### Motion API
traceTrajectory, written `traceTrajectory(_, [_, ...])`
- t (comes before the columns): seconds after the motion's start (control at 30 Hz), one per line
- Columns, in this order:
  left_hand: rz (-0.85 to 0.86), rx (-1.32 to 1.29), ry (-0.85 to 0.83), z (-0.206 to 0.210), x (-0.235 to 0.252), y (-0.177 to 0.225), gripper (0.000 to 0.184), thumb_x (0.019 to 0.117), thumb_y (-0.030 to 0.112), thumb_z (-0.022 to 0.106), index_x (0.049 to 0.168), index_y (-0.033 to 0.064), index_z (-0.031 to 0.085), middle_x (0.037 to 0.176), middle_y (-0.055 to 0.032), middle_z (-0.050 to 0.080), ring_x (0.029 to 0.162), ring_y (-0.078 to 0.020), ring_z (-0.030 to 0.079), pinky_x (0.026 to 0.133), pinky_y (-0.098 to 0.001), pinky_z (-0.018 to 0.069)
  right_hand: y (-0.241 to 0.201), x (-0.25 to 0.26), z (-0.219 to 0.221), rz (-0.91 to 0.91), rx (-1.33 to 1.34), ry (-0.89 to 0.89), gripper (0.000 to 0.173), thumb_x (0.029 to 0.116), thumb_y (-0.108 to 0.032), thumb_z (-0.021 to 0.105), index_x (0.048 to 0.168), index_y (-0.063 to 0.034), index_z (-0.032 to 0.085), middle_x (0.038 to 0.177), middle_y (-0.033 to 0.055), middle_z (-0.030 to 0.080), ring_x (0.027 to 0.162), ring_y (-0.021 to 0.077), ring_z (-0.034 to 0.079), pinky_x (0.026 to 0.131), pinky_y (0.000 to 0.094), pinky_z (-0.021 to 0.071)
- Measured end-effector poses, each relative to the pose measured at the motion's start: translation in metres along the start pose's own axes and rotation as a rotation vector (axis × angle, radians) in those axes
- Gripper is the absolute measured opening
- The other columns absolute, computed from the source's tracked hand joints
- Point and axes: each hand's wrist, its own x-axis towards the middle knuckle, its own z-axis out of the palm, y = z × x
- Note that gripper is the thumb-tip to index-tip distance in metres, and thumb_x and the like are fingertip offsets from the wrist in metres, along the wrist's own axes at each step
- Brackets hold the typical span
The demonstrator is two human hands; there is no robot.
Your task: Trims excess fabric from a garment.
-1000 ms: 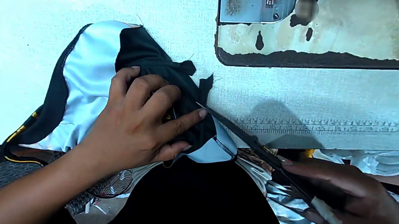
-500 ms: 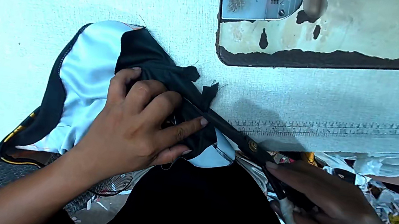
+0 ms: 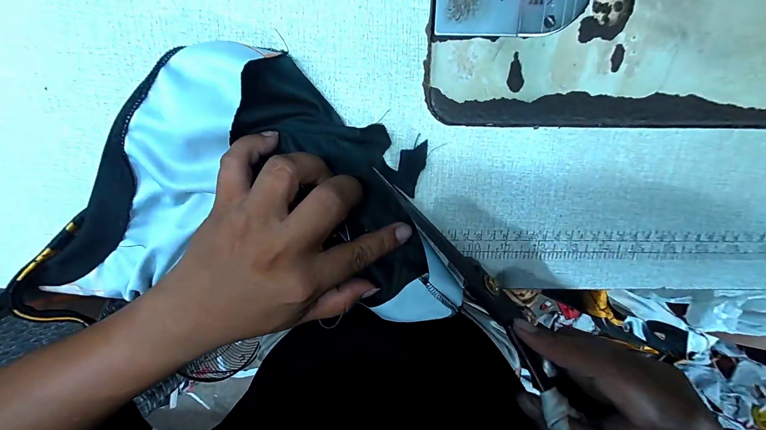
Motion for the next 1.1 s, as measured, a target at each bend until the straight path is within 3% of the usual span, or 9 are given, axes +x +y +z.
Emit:
traceTrajectory(0.13, [0.004, 0.009, 0.007, 0.001, -0.001, 0.001, 0.041, 0.1027, 0.052, 0.05, 0.129, 0.0305, 0.072, 0.113, -0.0157, 0.061, 0.113, -0.0375, 0.053, 0.106, -0.0629, 0.0278, -0.005, 0.004, 0.004, 0.073, 0.163, -0.031, 0.055, 0.0878, -0.028, 0.074, 0.139, -0.0159, 0.057, 0.108, -0.0011, 0.066, 0.089, -0.0032, 0.062, 0.077, 0.0131, 0.0546])
traceTrajectory(0.3, [0.0, 0.012, 0.003, 0.001, -0.002, 0.003, 0.039, 0.1027, 0.051, 0.051, 0.128, 0.0306, 0.073, 0.114, -0.0157, 0.061, 0.115, -0.0378, 0.053, 0.106, -0.0641, 0.0279, -0.01, 0.021, 0.019, 0.039, 0.191, 0.004, 0.053, 0.0888, -0.025, 0.073, 0.137, -0.0096, 0.057, 0.111, 0.0011, 0.068, 0.093, -0.0026, 0.063, 0.081, 0.0132, 0.0543])
traceTrajectory(0.53, [-0.026, 0.0, 0.008, 0.001, -0.004, 0.006, 0.039, 0.1021, 0.052, 0.052, 0.128, 0.0315, 0.073, 0.114, -0.0148, 0.062, 0.115, -0.0367, 0.053, 0.107, -0.0642, 0.0271, -0.011, 0.03, 0.03, 0.014, 0.153, 0.047, 0.048, 0.0898, -0.018, 0.07, 0.135, -0.0057, 0.058, 0.106, 0.0043, 0.069, 0.089, -0.0017, 0.063, 0.08, 0.0118, 0.0535])
traceTrajectory(0.6, [-0.042, -0.034, 0.036, 0.001, -0.005, 0.005, 0.039, 0.1007, 0.052, 0.056, 0.128, 0.0292, 0.073, 0.113, -0.0158, 0.061, 0.116, -0.0365, 0.053, 0.108, -0.0629, 0.0277, -0.011, 0.029, 0.029, 0.022, 0.147, 0.046, 0.046, 0.0902, -0.015, 0.069, 0.135, -0.0049, 0.06, 0.107, 0.0055, 0.071, 0.09, -0.0005, 0.065, 0.081, 0.0129, 0.0542])
traceTrajectory(0.77, [-0.14, 0.019, 0.099, 0.003, -0.007, 0.007, 0.045, 0.0978, 0.052, 0.058, 0.124, 0.0188, 0.074, 0.133, -0.023, 0.062, 0.136, -0.0461, 0.046, 0.108, -0.0634, 0.0324, -0.013, 0.03, 0.024, 0.085, 0.295, 0.004, 0.05, 0.0907, -0.022, 0.073, 0.137, -0.0089, 0.058, 0.101, -0.0004, 0.069, 0.084, -0.0038, 0.063, 0.073, 0.0115, 0.0548])
traceTrajectory(0.97, [-0.2, 0.08, 0.139, 0.006, -0.012, 0.013, 0.044, 0.0958, 0.05, 0.064, 0.121, 0.0145, 0.074, 0.135, -0.023, 0.063, 0.137, -0.0457, 0.048, 0.109, -0.0638, 0.0344, -0.009, 0.013, 0.013, 0.124, 0.376, -0.097, 0.057, 0.0895, -0.031, 0.076, 0.14, -0.0165, 0.054, 0.099, -0.0027, 0.066, 0.081, -0.0032, 0.062, 0.07, 0.0127, 0.0543])
traceTrajectory(1.1, [-0.207, 0.081, 0.146, 0.006, -0.014, 0.013, 0.044, 0.0949, 0.05, 0.066, 0.12, 0.014, 0.074, 0.13, -0.0226, 0.065, 0.134, -0.0454, 0.05, 0.11, -0.0644, 0.0353, -0.01, 0.016, 0.018, 0.095, 0.314, -0.066, 0.057, 0.0889, -0.03, 0.076, 0.14, -0.0151, 0.054, 0.103, -0.0024, 0.066, 0.084, -0.0041, 0.061, 0.073, 0.0118, 0.054])
